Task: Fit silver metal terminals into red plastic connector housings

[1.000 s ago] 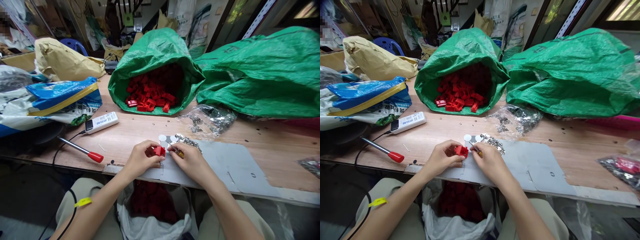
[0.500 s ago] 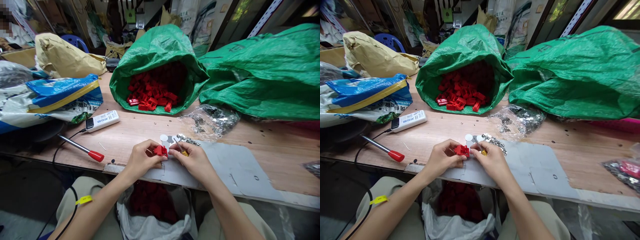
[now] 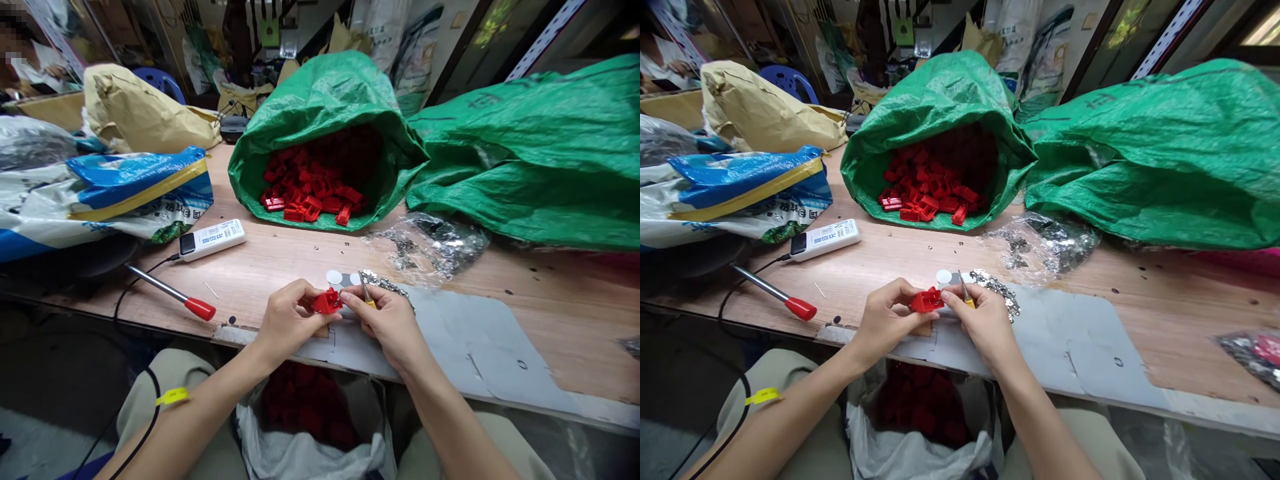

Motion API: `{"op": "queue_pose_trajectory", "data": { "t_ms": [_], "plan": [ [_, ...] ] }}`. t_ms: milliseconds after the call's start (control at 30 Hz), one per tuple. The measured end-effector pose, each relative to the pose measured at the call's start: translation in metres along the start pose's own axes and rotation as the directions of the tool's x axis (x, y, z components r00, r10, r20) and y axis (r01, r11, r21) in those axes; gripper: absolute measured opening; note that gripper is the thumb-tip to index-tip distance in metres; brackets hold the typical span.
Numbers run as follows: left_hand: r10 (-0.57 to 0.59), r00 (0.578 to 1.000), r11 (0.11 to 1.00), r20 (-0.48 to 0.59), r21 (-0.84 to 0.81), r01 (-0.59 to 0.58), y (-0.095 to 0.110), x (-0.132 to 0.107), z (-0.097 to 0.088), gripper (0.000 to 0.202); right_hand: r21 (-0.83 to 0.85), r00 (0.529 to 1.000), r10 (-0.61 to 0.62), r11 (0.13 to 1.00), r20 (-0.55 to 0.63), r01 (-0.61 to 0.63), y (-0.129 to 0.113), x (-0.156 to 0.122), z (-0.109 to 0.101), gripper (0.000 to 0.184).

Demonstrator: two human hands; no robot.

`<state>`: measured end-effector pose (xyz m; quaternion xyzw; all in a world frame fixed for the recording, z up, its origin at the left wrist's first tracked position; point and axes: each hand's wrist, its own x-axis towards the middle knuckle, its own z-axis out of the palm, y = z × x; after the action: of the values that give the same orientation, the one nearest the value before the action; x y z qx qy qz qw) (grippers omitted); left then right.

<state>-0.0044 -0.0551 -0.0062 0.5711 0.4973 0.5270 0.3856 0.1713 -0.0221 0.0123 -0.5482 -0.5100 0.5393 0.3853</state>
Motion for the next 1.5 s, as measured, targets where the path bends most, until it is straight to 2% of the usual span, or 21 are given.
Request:
{"op": "queue_pose_trajectory", "data": {
  "t_ms": [167, 433, 800, 1000, 1100, 1167, 1300, 1333, 1400, 1500],
  "plan": [
    [0.09, 0.996, 0.993, -0.001, 0.076, -0.089, 0.0, -0.001, 0.0, 0.03, -0.1, 0.994, -0.072, 0.993, -0.086, 0.064, 0.002, 0.0, 0.003, 0.038],
    [0.152, 0.988, 0.982, -0.005, 0.114, -0.15, 0.001, 0.0, 0.0, 0.03, -0.219, 0.978, -0.192, 0.961, -0.086, 0.169, -0.003, -0.005, 0.01, 0.027],
    [0.156, 0.988, 0.983, -0.012, 0.099, -0.154, 0.002, -0.001, 0.0, 0.022, -0.217, 0.986, -0.16, 0.965, -0.041, 0.147, -0.004, -0.004, 0.006, 0.025],
    [0.162, 0.987, 0.982, -0.01, 0.1, -0.16, 0.003, -0.001, 0.0, 0.02, -0.236, 0.98, -0.197, 0.953, -0.007, 0.19, -0.002, -0.003, 0.005, 0.025],
    [0.17, 0.985, 0.979, -0.01, 0.115, -0.168, 0.002, -0.002, -0.001, 0.02, -0.311, 0.975, -0.21, 0.924, 0.068, 0.221, -0.004, -0.003, -0.003, 0.024],
    [0.15, 0.989, 0.983, -0.003, 0.108, -0.149, 0.002, -0.002, -0.001, 0.02, -0.359, 0.959, -0.216, 0.894, 0.181, 0.269, -0.007, -0.004, -0.012, 0.026],
    [0.04, 0.998, 0.998, 0.055, 0.043, -0.042, 0.001, -0.002, -0.003, 0.022, -0.376, 0.874, -0.135, 0.864, 0.467, 0.334, -0.013, -0.007, -0.034, 0.034],
    [0.023, 0.997, 0.999, 0.076, 0.038, -0.026, 0.001, -0.002, -0.004, 0.024, -0.385, 0.863, -0.117, 0.86, 0.492, 0.336, -0.014, -0.008, -0.04, 0.036],
    [0.03, 0.99, 0.997, 0.138, 0.064, -0.04, 0.002, -0.001, -0.005, 0.027, -0.414, 0.872, -0.106, 0.849, 0.477, 0.33, -0.016, -0.01, -0.049, 0.037],
    [0.092, 0.951, 0.978, 0.297, 0.154, -0.142, 0.004, 0.001, -0.007, 0.026, -0.428, 0.886, -0.048, 0.863, 0.461, 0.269, -0.016, -0.013, -0.058, 0.028]
  ]
}}
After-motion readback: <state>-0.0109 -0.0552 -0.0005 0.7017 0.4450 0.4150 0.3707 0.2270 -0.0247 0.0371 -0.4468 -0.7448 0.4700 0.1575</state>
